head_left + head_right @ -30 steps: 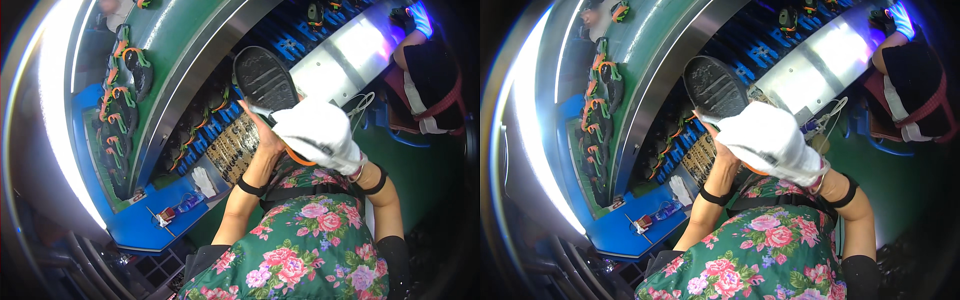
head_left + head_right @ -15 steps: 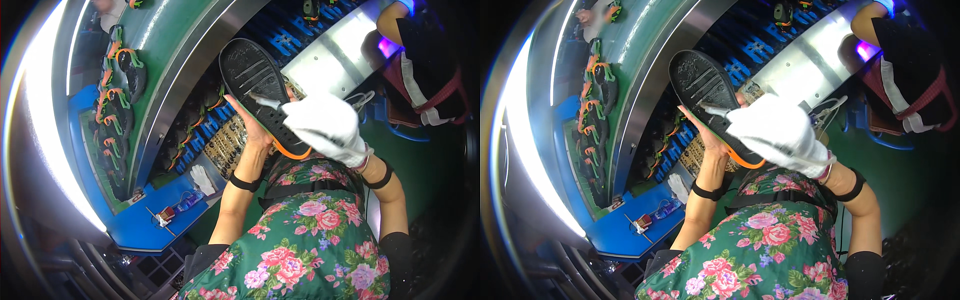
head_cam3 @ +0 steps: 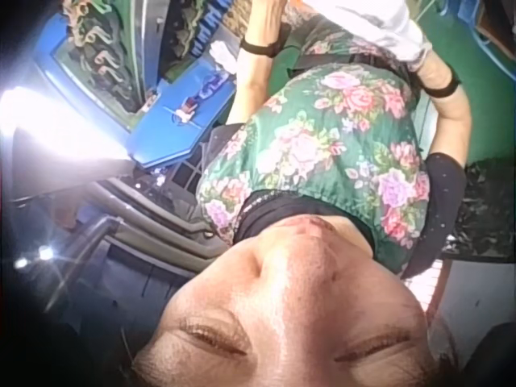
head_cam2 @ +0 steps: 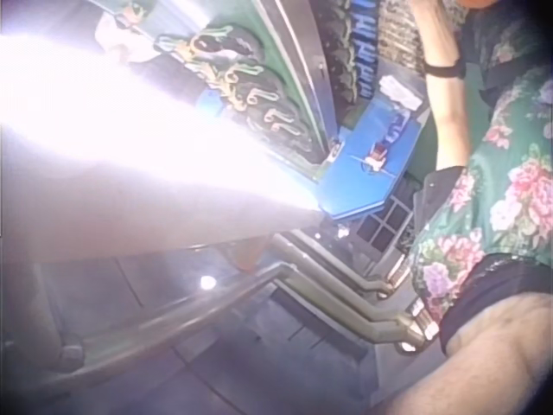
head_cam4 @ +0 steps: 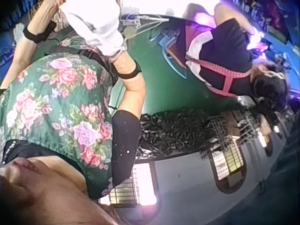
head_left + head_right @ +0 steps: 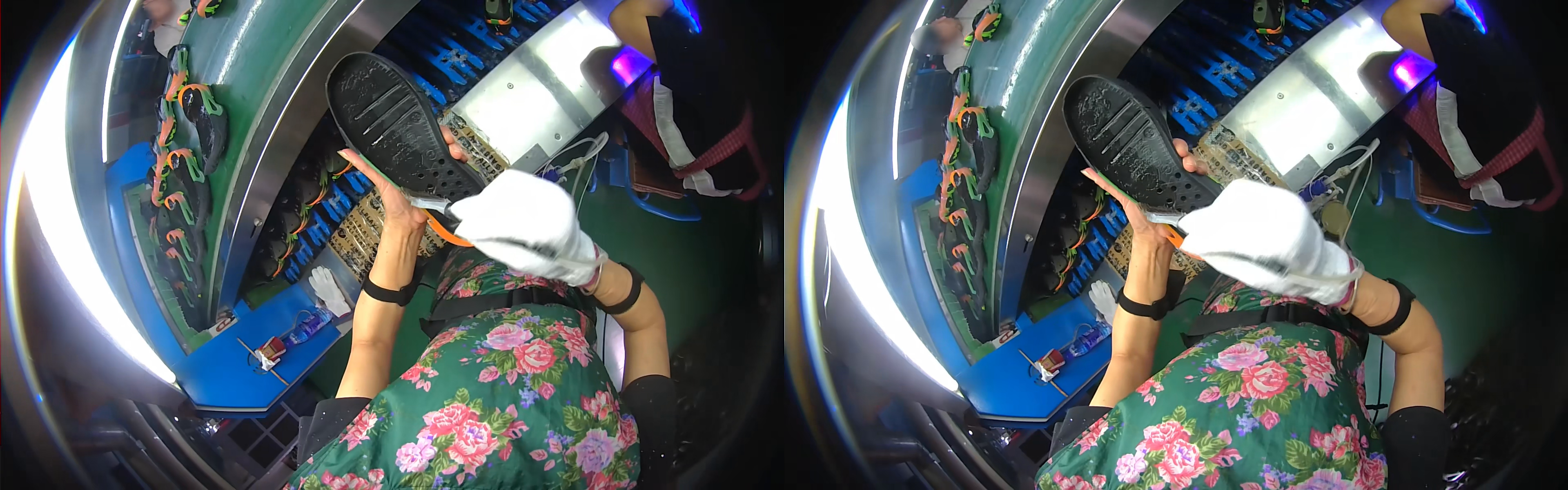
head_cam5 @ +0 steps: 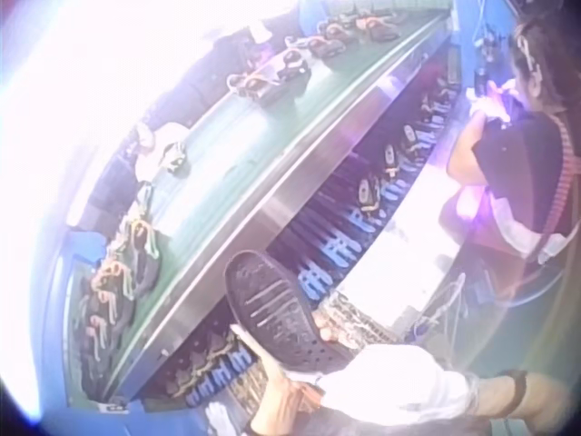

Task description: The person is using a brush to apply a liquid adhesive to the bottom of shoe soles on a factory assembly line.

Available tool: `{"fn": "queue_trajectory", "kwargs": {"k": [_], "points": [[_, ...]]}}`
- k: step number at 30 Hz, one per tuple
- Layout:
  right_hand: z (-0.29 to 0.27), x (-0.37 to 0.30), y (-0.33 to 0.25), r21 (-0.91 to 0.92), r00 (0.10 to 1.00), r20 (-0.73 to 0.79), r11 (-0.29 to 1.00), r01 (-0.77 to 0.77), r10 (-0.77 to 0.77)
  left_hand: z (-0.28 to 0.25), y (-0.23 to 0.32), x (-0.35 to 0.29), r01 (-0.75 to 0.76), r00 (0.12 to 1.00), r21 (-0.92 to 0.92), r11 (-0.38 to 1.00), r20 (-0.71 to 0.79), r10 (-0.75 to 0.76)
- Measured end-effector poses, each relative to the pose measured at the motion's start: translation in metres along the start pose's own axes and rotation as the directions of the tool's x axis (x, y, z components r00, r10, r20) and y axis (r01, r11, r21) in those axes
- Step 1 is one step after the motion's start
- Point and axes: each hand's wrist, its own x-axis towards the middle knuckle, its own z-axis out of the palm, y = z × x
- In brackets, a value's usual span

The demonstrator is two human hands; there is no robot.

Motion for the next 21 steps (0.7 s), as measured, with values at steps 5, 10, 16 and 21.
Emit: {"fn": "queue_trajectory", "kwargs": {"k": [5,10,16,21], "points": [[-0.004,-0.004,-0.002,-0.012,0.997,0.034,0.998,-0.063,0.063,-0.006,0.004,0.003,-0.035,0.997,0.034,0.999,0.065,0.033],[-0.006,-0.006,-0.004,0.145,0.976,-0.037,0.968,-0.205,0.213,-0.011,0.004,0.007,-0.023,0.995,0.014,1.000,0.093,0.021],[-0.004,-0.013,0.000,0.057,0.998,-0.010,0.996,-0.066,0.066,-0.009,0.008,0.012,-0.058,0.991,0.089,0.994,0.127,0.047],[-0.008,-0.015,-0.001,0.321,0.915,-0.074,0.879,-0.354,0.396,-0.010,0.010,0.018,-0.050,0.985,0.076,0.996,0.168,0.037]]}}
